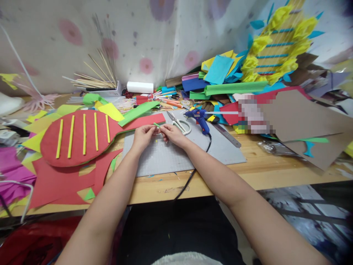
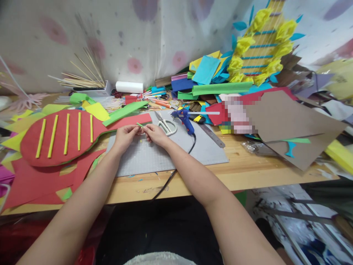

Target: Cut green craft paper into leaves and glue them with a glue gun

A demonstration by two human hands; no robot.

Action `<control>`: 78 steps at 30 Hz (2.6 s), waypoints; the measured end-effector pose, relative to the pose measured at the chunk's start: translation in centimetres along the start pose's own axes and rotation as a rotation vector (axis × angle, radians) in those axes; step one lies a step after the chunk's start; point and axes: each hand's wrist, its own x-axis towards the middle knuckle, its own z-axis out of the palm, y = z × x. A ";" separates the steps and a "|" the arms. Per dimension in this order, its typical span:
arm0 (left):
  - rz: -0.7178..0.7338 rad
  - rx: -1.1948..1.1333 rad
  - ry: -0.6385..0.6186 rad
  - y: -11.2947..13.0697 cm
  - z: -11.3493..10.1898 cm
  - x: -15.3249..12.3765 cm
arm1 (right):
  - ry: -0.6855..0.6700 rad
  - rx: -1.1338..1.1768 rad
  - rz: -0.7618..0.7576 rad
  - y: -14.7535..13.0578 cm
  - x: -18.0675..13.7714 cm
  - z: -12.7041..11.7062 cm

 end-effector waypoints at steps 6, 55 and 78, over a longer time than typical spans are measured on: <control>0.005 0.133 0.215 -0.1 -0.4 0.1 | -0.006 0.024 0.048 -0.4 -0.3 0.2; -0.344 -0.546 -0.037 1.5 0.7 -0.7 | 0.329 -0.950 0.240 -3.9 -1.3 -6.0; -0.361 -0.819 -0.041 1.4 0.0 -0.2 | 0.020 -0.945 -0.329 -1.7 -1.5 -2.3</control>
